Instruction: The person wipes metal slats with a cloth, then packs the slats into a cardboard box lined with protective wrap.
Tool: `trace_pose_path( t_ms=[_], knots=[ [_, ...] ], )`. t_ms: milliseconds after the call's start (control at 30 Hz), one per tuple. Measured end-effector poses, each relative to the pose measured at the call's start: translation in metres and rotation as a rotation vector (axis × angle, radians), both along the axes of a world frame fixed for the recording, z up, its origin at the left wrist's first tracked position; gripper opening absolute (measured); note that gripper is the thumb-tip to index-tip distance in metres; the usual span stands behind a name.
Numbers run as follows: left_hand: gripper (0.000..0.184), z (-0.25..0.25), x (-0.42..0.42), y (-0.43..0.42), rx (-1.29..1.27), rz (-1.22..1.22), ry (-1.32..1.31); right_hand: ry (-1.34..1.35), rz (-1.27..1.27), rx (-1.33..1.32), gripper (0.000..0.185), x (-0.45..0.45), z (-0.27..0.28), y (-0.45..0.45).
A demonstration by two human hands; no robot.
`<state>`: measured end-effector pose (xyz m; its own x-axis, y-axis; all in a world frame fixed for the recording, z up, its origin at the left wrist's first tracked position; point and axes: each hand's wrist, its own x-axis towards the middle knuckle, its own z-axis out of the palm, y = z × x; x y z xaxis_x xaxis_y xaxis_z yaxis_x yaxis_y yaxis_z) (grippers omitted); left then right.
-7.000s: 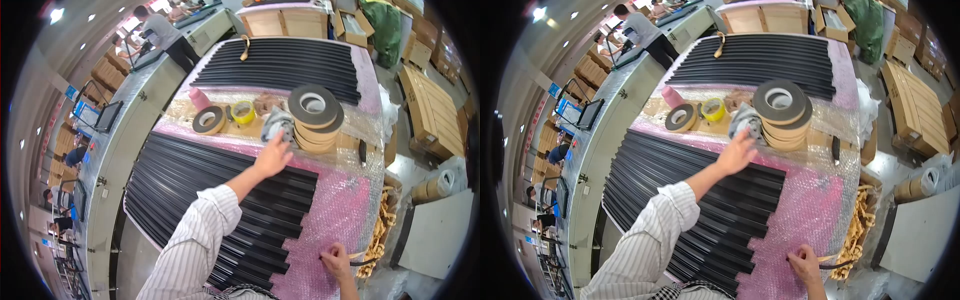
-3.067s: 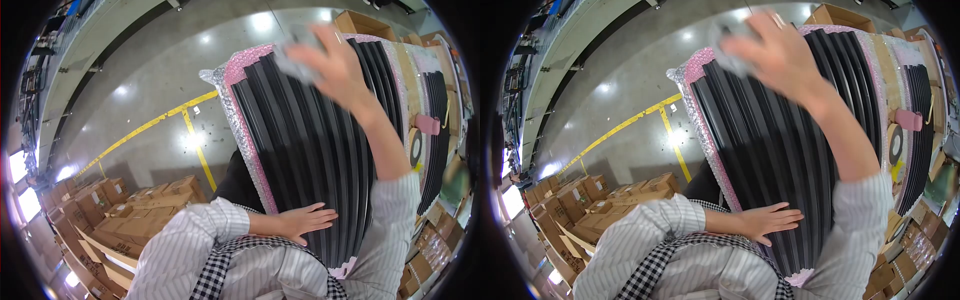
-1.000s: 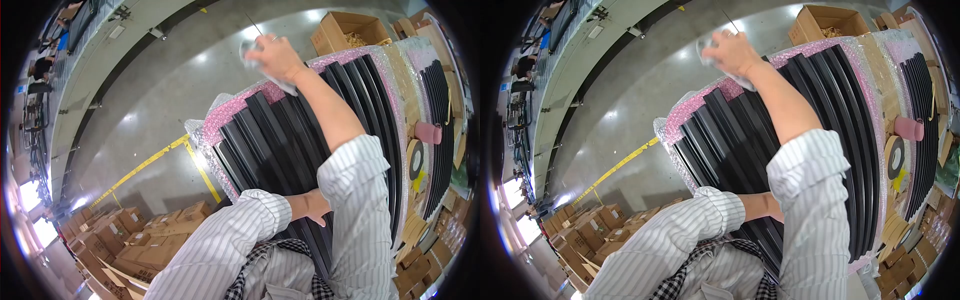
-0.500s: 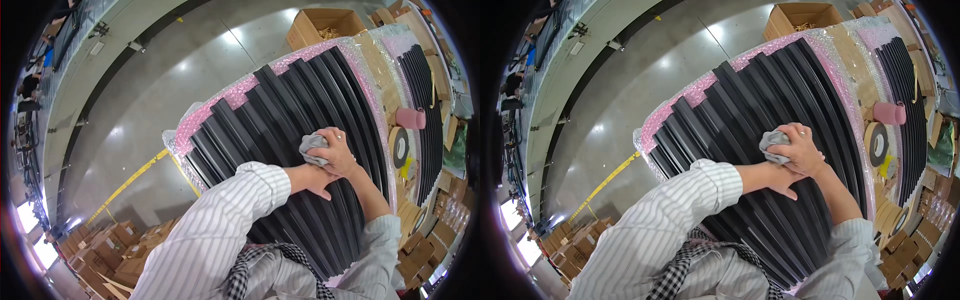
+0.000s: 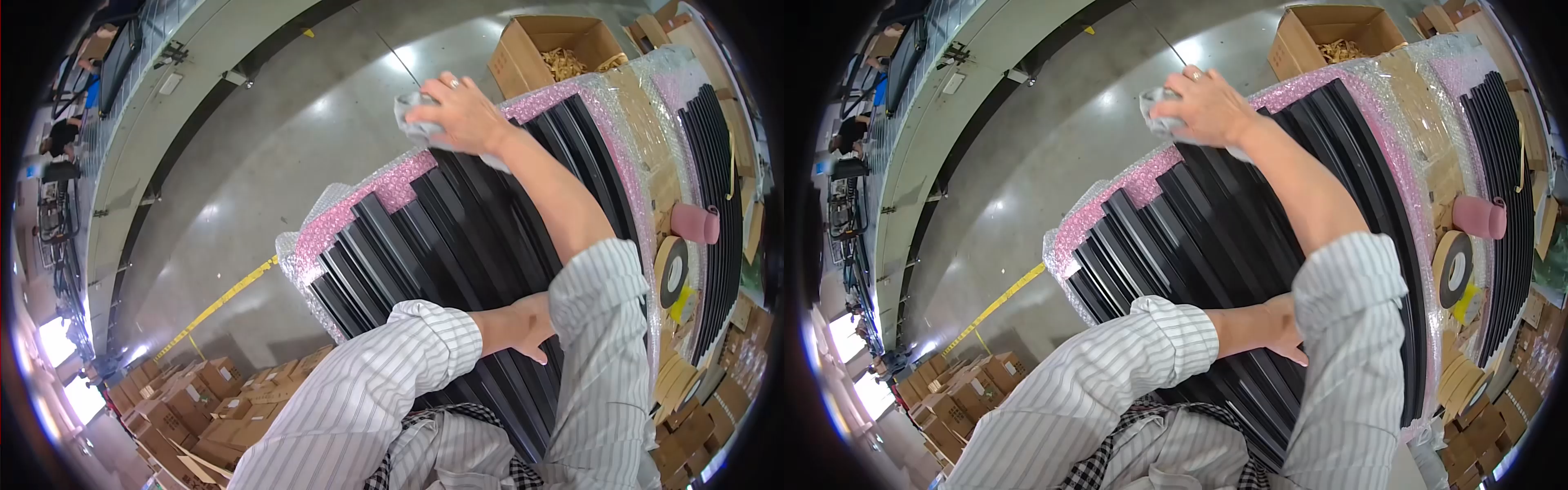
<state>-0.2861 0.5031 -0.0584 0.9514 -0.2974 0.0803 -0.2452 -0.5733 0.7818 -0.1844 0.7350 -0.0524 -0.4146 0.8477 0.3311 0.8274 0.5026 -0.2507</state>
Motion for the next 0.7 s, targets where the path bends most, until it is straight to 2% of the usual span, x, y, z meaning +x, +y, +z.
trace_pose_path(
  t_ms=[67, 133, 200, 267, 333, 400, 433, 500, 533, 600, 633, 700],
  knots=[
    [0.096, -0.007, 0.004, -0.003, -0.036, -0.041, 0.039, -0.074, -0.022, 0.023, 0.033, 0.009, 0.000, 0.023],
    [0.096, -0.008, 0.005, -0.004, -0.042, -0.052, 0.028, -0.021, -0.258, 0.163, 0.029, 0.021, 0.022, 0.039],
    [0.095, -0.003, 0.004, -0.003, 0.007, -0.012, -0.086, 0.793, -0.418, -0.180, 0.027, 0.045, 0.077, 0.025],
    [0.095, 0.005, -0.002, -0.001, 0.106, 0.057, -0.240, 0.842, -0.624, -0.140, 0.024, 0.051, 0.156, -0.038],
    [0.103, 0.007, 0.003, 0.003, 0.222, 0.136, -0.337, 0.415, -0.229, 0.131, 0.024, 0.092, 0.170, -0.099],
    [0.100, 0.023, 0.019, 0.008, 0.251, 0.100, -0.351, 0.084, -0.229, 0.115, 0.026, 0.111, 0.170, -0.168],
    [0.098, 0.031, 0.029, 0.011, 0.283, 0.074, -0.354, 0.736, -0.486, -0.244, 0.028, 0.105, 0.161, -0.200],
    [0.095, 0.032, 0.042, 0.008, 0.309, 0.039, -0.362, 0.779, -0.570, -0.452, 0.033, 0.097, 0.139, -0.255],
    [0.095, 0.024, 0.048, 0.008, 0.293, -0.023, -0.197, 0.173, -0.392, -0.283, 0.035, 0.096, 0.124, -0.273],
    [0.096, 0.007, 0.057, 0.007, 0.262, -0.151, 0.148, 0.111, -0.354, -0.374, 0.041, 0.085, 0.070, -0.293],
    [0.096, 0.007, 0.058, 0.006, 0.259, -0.162, 0.157, 0.123, -0.362, -0.378, 0.041, 0.081, 0.061, -0.288],
    [0.095, 0.012, 0.058, 0.007, 0.277, -0.126, 0.065, 0.052, -0.307, -0.225, 0.047, 0.074, 0.044, -0.257]
  ],
)
